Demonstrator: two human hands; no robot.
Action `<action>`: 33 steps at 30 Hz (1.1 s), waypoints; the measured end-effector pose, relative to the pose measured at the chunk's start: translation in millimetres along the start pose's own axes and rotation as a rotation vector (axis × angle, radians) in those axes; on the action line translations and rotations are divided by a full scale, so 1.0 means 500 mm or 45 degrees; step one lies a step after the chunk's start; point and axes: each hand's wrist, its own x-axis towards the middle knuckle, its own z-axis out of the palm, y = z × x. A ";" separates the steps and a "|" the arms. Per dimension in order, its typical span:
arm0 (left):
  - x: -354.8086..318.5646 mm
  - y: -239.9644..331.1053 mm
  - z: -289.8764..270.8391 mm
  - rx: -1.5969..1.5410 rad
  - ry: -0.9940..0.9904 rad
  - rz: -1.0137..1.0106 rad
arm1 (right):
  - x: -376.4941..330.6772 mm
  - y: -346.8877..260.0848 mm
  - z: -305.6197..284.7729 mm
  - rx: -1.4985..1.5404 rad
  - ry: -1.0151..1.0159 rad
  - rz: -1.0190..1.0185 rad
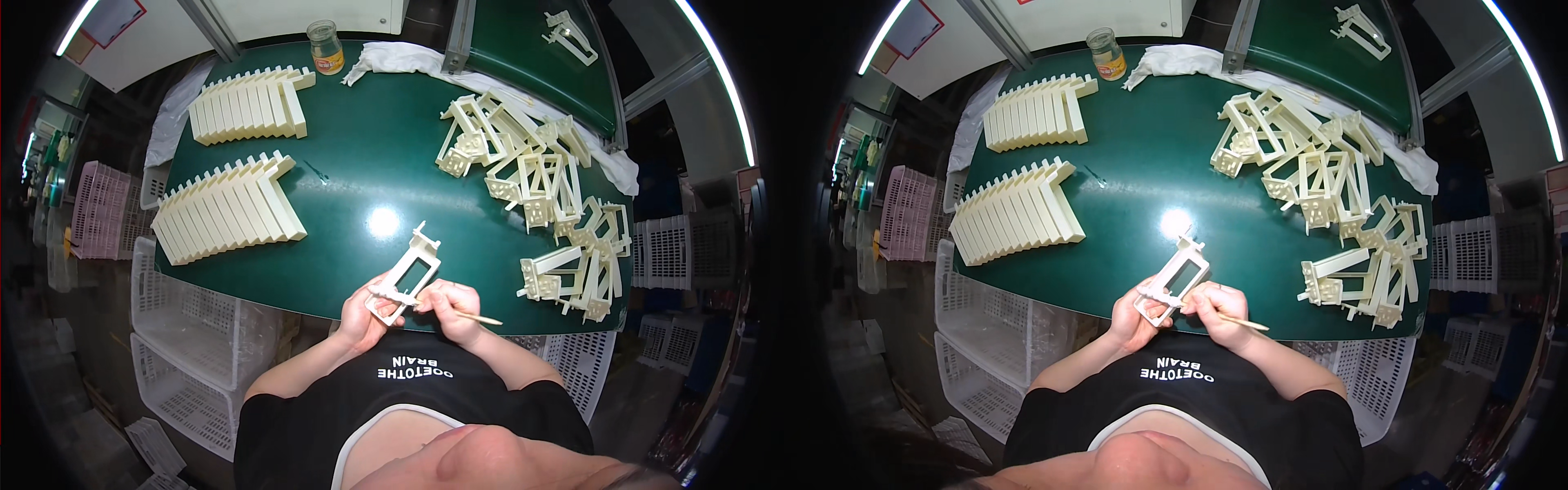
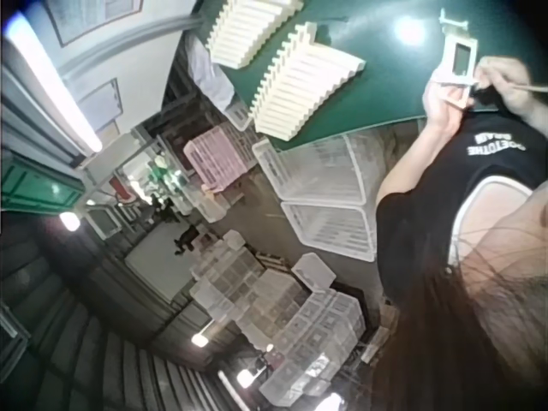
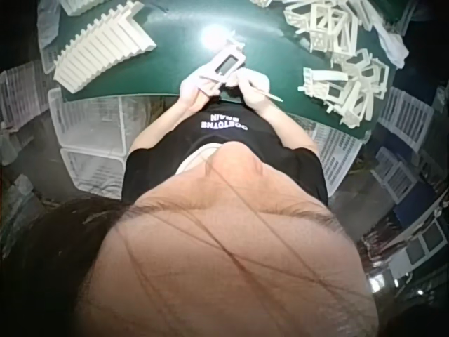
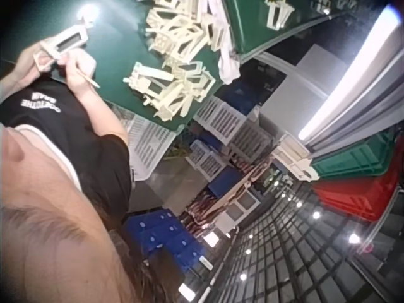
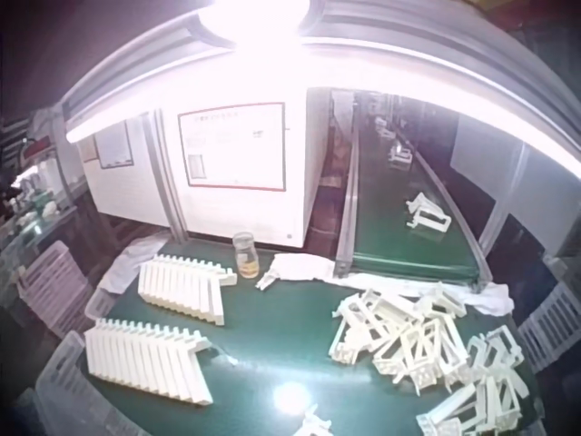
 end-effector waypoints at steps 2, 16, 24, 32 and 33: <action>-0.006 0.007 0.014 0.109 -0.074 0.083 | -0.003 0.004 0.001 0.231 0.075 -0.078; -0.024 0.024 0.034 0.295 -0.267 0.275 | 0.036 -0.017 -0.052 -0.421 0.187 -0.714; -0.053 0.033 0.034 0.282 0.012 0.224 | 0.002 -0.001 0.005 0.446 -0.062 0.075; -0.237 0.495 -0.152 0.966 1.149 2.269 | 0.080 -0.083 -0.142 0.483 0.372 0.042; -0.256 0.544 -0.213 0.890 1.248 2.270 | 0.086 -0.082 -0.159 0.438 0.322 0.068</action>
